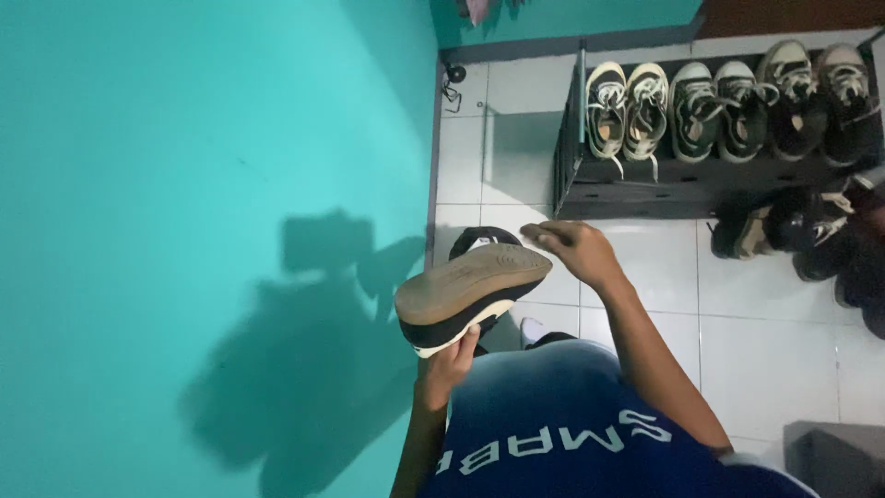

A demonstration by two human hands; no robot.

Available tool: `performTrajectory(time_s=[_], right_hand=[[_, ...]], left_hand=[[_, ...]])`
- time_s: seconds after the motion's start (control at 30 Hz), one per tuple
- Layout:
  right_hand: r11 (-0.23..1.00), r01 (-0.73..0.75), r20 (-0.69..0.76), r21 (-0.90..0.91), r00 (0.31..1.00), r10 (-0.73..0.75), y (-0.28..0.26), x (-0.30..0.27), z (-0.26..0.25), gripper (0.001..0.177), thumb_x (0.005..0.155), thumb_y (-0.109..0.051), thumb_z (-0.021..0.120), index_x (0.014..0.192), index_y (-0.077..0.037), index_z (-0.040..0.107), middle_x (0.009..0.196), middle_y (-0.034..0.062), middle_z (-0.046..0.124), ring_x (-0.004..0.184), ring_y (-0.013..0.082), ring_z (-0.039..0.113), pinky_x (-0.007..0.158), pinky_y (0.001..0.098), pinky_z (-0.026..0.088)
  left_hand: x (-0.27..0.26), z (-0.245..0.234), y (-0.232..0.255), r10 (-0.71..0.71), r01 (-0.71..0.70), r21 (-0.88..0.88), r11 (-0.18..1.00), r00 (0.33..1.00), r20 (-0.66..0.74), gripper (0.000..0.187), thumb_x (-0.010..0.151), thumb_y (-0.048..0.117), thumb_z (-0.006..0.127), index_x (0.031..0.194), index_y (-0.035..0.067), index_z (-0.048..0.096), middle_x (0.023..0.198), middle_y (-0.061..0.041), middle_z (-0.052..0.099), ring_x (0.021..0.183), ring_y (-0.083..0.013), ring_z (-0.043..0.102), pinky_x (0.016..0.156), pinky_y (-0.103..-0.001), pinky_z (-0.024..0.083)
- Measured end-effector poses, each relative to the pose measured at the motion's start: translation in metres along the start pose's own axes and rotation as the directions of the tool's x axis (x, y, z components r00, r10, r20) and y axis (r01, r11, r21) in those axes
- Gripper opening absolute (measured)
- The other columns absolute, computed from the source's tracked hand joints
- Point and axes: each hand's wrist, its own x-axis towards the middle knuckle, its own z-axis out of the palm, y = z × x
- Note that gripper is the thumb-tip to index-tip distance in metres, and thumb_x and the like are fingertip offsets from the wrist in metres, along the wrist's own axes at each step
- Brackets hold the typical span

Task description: The person cleans a shoe using a brush, rubbing the brush against different parts of the shoe including the sole and the upper, while holding the shoe by hand and moving it to reach all sides.

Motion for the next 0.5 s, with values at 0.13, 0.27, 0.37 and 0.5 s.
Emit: performTrajectory(time_s=[0.13,0.27,0.37,0.5], right_hand=[[0.991,0.081,-0.034,0.109,0.996,-0.078,-0.035,-0.007,-0.001,0.038,0.099,-0.032,0.063,0.131,-0.012,0.069,0.123,0.0141,0.071,0.104,0.0281,0.073,0.091,0.0376,0.057],[0.833,0.463,0.129,0.302,0.846,-0.517,-0.102,-0.036,0.014,0.042,0.099,-0.033,0.064,0.135,-0.011,0.067,0.113,0.0128,0.074,0.107,0.0274,0.070,0.094,0.0371,0.056],[0.938,0.325,0.246,0.121,0.906,-0.345,-0.107,-0.036,0.021,0.045,0.095,-0.034,0.063,0.136,-0.017,0.068,0.108,0.0139,0.072,0.100,0.0274,0.069,0.087,0.0379,0.055],[0.973,0.226,0.170,0.036,0.958,-0.229,-0.041,0.006,0.035,0.039,0.098,-0.035,0.063,0.129,-0.014,0.072,0.118,0.0154,0.074,0.103,0.0290,0.071,0.091,0.0395,0.055]], left_hand=[[-0.006,0.003,-0.005,0.173,-0.163,0.312,0.936,0.985,-0.003,0.034,0.105,0.027,0.063,0.126,0.000,0.068,0.128,-0.020,0.067,0.119,-0.0380,0.063,0.107,-0.047,0.047],[0.017,0.000,-0.005,0.056,-0.061,0.084,0.995,0.997,0.059,0.033,0.103,0.027,0.062,0.125,0.004,0.070,0.131,-0.019,0.067,0.121,-0.0383,0.063,0.106,-0.046,0.046],[0.019,-0.003,0.009,0.028,-0.034,0.077,0.996,0.996,0.081,0.033,0.103,0.029,0.061,0.125,0.005,0.070,0.130,-0.019,0.067,0.120,-0.0365,0.064,0.105,-0.044,0.047],[0.009,-0.008,0.021,-0.131,0.133,-0.011,0.991,0.989,0.073,0.035,0.104,0.030,0.060,0.126,0.004,0.067,0.129,-0.018,0.068,0.119,-0.0349,0.065,0.103,-0.044,0.048]])
